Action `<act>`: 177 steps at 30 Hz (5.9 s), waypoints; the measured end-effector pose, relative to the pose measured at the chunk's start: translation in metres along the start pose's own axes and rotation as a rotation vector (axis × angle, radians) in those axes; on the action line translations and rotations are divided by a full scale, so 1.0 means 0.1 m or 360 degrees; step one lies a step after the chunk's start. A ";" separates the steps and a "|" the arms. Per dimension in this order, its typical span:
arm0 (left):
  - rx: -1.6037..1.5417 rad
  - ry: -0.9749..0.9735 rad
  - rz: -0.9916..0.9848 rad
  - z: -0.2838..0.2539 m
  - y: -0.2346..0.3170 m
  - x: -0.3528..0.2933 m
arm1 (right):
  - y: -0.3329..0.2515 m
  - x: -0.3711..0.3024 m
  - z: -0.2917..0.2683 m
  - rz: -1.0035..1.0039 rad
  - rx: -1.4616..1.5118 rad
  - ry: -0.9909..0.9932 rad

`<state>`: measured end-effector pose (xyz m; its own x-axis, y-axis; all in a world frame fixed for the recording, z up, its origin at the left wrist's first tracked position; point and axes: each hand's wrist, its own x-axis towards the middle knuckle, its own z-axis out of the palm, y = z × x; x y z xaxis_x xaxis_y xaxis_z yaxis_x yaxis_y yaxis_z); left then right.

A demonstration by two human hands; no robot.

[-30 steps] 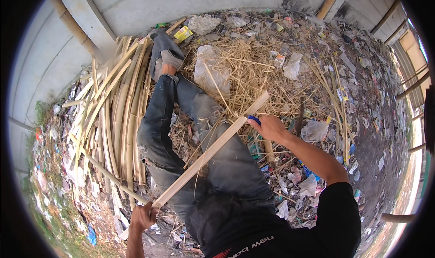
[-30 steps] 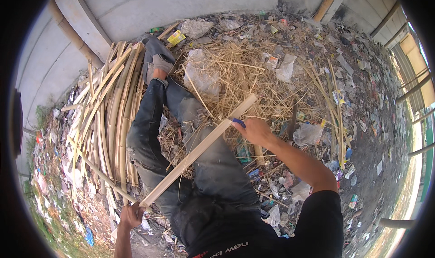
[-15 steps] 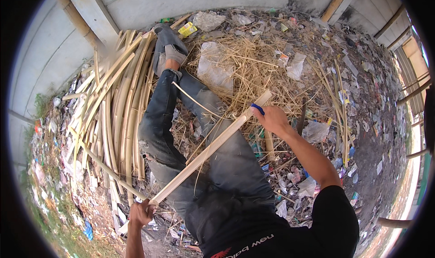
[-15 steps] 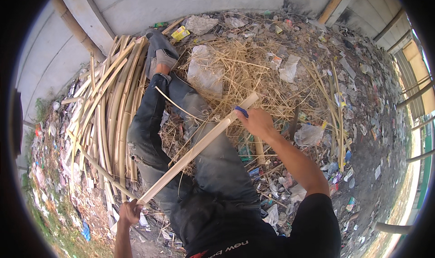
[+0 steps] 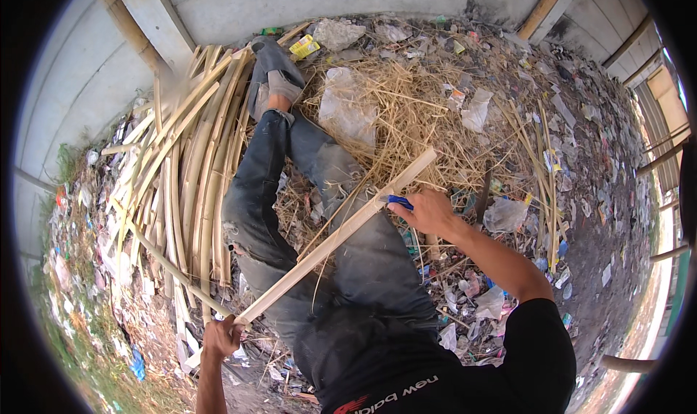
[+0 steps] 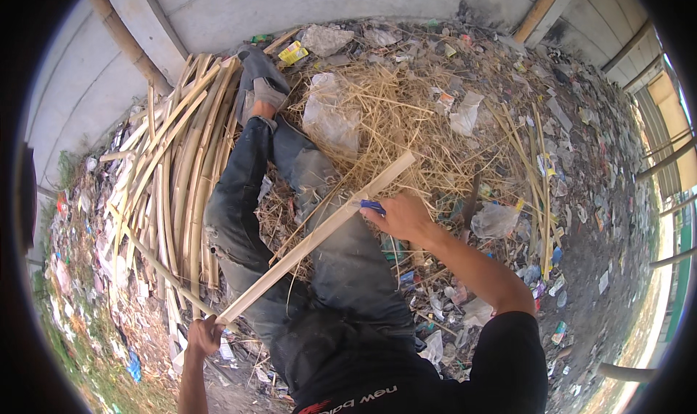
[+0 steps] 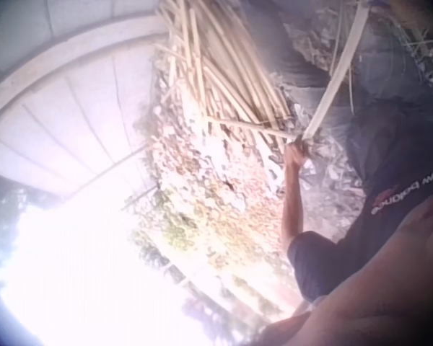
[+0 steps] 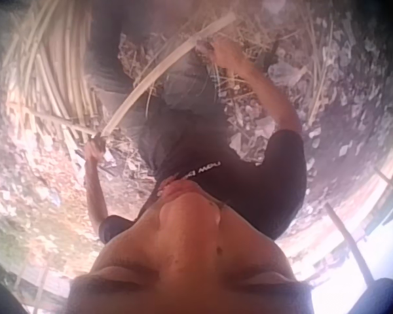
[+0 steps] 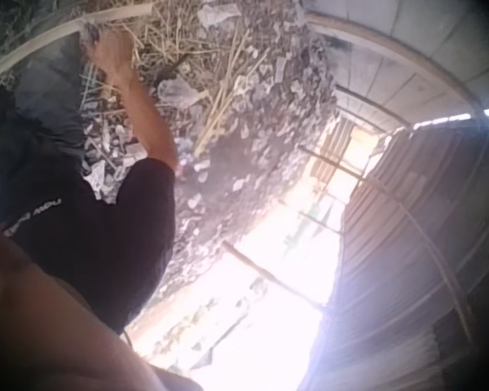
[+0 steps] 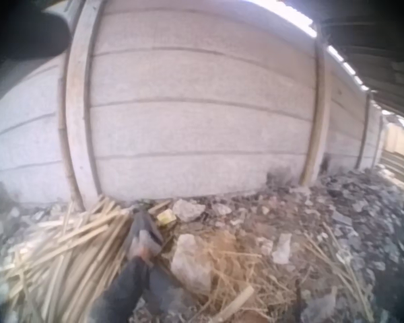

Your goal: The person sits on the ground and uses a utility knife to shave the surface of a long bamboo pole. They hold the pole with their left hand and scrape along its length with the knife in their right hand, removing thin strips of material.

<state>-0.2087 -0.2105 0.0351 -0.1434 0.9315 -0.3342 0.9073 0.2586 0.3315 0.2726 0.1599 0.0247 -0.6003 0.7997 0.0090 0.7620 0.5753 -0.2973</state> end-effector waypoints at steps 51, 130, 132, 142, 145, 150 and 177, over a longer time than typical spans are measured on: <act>-0.0003 0.0079 0.0053 0.09 -0.07 0.09 | 0.28 0.06 0.00 0.0045 -0.0063 -0.0106; 0.0131 0.0208 0.0019 0.15 -0.27 -0.05 | 0.60 0.38 0.43 0.1055 0.0716 0.0360; 0.0103 0.0177 0.0028 0.14 -0.27 -0.05 | 0.45 0.37 0.61 0.1061 0.0829 0.0379; -0.0101 0.0059 0.0105 0.13 0.38 0.46 | -0.55 0.25 0.60 0.0655 0.0666 -0.0094; -0.0129 0.0040 0.0073 0.08 0.63 0.56 | -0.32 0.22 0.64 0.0746 0.0670 -0.0027; -0.0148 0.0098 0.0122 0.11 0.80 0.61 | -0.02 0.32 0.61 0.0907 0.0714 0.0261; -0.0160 0.0339 0.0182 0.47 2.51 1.83 | -0.53 0.25 0.53 0.0683 0.0856 -0.0160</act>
<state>0.0116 0.0124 0.0158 -0.1321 0.9862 -0.0995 0.8800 0.1629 0.4461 0.2046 0.1406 -0.0098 -0.3123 0.9028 -0.2956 0.7263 0.0264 -0.6868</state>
